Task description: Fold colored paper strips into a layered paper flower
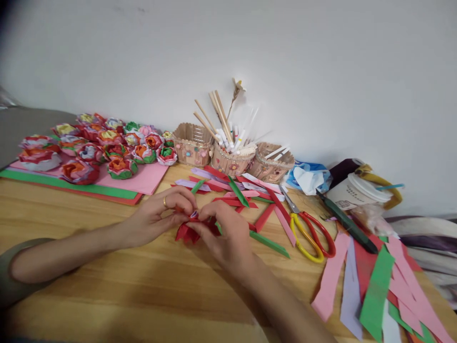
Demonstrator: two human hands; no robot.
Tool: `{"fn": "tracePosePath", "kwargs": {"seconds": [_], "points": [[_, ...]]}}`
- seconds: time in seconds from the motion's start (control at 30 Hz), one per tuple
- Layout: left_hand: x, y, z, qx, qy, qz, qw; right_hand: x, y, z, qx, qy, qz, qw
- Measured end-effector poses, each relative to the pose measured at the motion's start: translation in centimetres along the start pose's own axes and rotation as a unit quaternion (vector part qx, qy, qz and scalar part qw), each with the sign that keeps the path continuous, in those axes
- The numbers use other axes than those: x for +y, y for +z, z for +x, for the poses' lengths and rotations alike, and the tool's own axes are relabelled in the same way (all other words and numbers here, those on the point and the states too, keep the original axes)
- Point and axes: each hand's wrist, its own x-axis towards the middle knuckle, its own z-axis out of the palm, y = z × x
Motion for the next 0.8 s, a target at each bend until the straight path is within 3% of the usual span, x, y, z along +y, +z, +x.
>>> {"fn": "tracePosePath", "kwargs": {"seconds": [0.13,0.23,0.33,0.4,0.5,0.63,0.8], "points": [[0.04,-0.02,0.25,0.016,-0.124,-0.076,0.989,-0.05,-0.04,0.32,-0.016,0.114,0.099,0.988],[0.29,0.20,0.26,0.026,-0.245,-0.174,0.953,-0.11,-0.14,0.60,-0.037,0.193,0.171,0.966],[0.52,0.42,0.17,0.028,-0.319,-0.248,0.914,-0.12,-0.12,0.79,-0.059,0.243,0.220,0.943],[0.58,0.48,0.14,0.033,-0.333,-0.263,0.905,-0.10,-0.09,0.83,-0.067,0.254,0.228,0.938],[0.51,0.40,0.22,0.038,-0.318,-0.244,0.915,0.00,-0.14,0.72,-0.072,0.244,0.212,0.943],[0.34,0.21,0.34,0.030,-0.292,-0.211,0.933,0.11,-0.32,0.55,-0.082,0.212,0.179,0.957],[0.40,0.36,0.26,0.031,-0.291,-0.211,0.933,-0.02,-0.31,0.49,-0.085,0.138,0.085,0.983]]}}
